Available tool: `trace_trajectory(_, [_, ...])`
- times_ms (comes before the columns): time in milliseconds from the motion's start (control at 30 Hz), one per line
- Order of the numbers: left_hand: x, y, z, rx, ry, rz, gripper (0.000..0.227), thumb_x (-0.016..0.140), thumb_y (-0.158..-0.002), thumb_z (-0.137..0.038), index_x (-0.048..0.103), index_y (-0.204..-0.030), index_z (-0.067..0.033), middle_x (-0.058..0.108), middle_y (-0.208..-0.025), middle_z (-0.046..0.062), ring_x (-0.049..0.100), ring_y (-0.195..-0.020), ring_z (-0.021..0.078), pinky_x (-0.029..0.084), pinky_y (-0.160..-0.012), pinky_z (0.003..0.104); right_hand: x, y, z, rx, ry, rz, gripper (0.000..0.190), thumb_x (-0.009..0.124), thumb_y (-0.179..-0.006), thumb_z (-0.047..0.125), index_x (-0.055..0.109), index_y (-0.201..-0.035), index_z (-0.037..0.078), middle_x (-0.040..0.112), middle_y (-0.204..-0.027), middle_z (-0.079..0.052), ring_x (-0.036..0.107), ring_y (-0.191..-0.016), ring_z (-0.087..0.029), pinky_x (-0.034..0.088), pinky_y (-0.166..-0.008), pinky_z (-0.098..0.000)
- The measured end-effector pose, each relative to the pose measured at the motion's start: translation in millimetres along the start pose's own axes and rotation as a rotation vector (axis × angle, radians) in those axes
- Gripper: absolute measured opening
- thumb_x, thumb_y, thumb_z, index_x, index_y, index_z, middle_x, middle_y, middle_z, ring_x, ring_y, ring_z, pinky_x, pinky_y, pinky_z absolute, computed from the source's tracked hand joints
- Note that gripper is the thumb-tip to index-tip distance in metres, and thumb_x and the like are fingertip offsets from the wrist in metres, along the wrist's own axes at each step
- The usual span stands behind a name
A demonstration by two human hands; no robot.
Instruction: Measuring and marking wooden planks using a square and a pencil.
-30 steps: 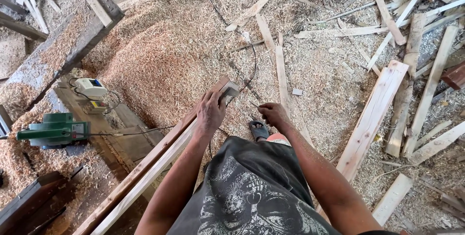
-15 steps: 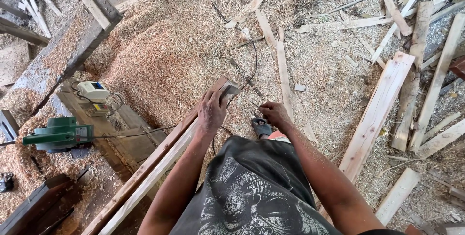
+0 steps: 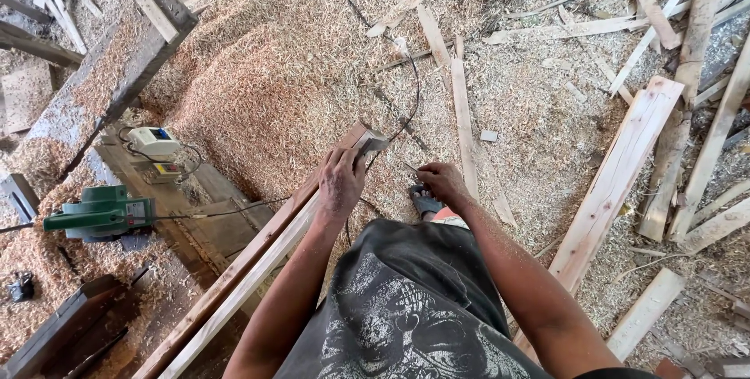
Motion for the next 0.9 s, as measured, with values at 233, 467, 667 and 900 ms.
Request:
trace_trajectory(233, [-6, -3, -7, -0.006, -0.018, 0.013, 0.021, 0.067, -0.097, -0.018, 0.07, -0.109, -0.0008, 0.071, -0.107, 0.017, 0.067, -0.103, 0.0333, 0.053, -0.09, 0.047, 0, -6, 10, -0.012, 0.007, 0.011, 0.03, 0.067, -0.094, 0.029, 0.077, -0.11, 0.006, 0.065, -0.068, -0.003, 0.056, -0.052, -0.01, 0.044, -0.045, -0.0292])
trace_trajectory(467, [-3, -3, -4, -0.02, -0.012, 0.027, 0.022, 0.068, -0.097, -0.019, 0.07, -0.11, -0.0011, 0.071, -0.106, 0.016, 0.067, -0.103, 0.032, 0.053, -0.092, 0.047, 3, -26, 15, 0.002, 0.053, -0.004, 0.027, 0.068, -0.093, 0.026, 0.078, -0.105, 0.004, 0.07, -0.072, -0.005, 0.061, -0.055, -0.012, 0.048, -0.047, -0.0308])
trace_trajectory(667, [-4, -4, -6, -0.053, -0.008, 0.022, 0.022, 0.071, -0.095, -0.021, 0.071, -0.105, -0.0016, 0.071, -0.104, 0.016, 0.068, -0.102, 0.0319, 0.053, -0.091, 0.047, 14, -51, 25, 0.015, 0.222, -0.043, 0.028, 0.067, -0.094, 0.029, 0.08, -0.096, 0.005, 0.073, -0.072, -0.007, 0.067, -0.057, -0.015, 0.053, -0.053, -0.031])
trace_trajectory(900, [-8, -6, -10, -0.053, 0.016, -0.008, 0.022, 0.073, -0.093, -0.021, 0.07, -0.102, -0.001, 0.07, -0.103, 0.016, 0.068, -0.102, 0.0328, 0.053, -0.091, 0.047, 29, -58, 43, -0.009, 0.127, -0.04, 0.028, 0.068, -0.093, 0.031, 0.078, -0.1, 0.006, 0.073, -0.073, -0.006, 0.067, -0.06, -0.013, 0.054, -0.054, -0.0322])
Point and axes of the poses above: each hand's wrist, its own y-axis away from the middle knuckle, its own x-axis out of the palm, z = x × y, the point moved 2 cm from there along -y, towards the middle knuckle
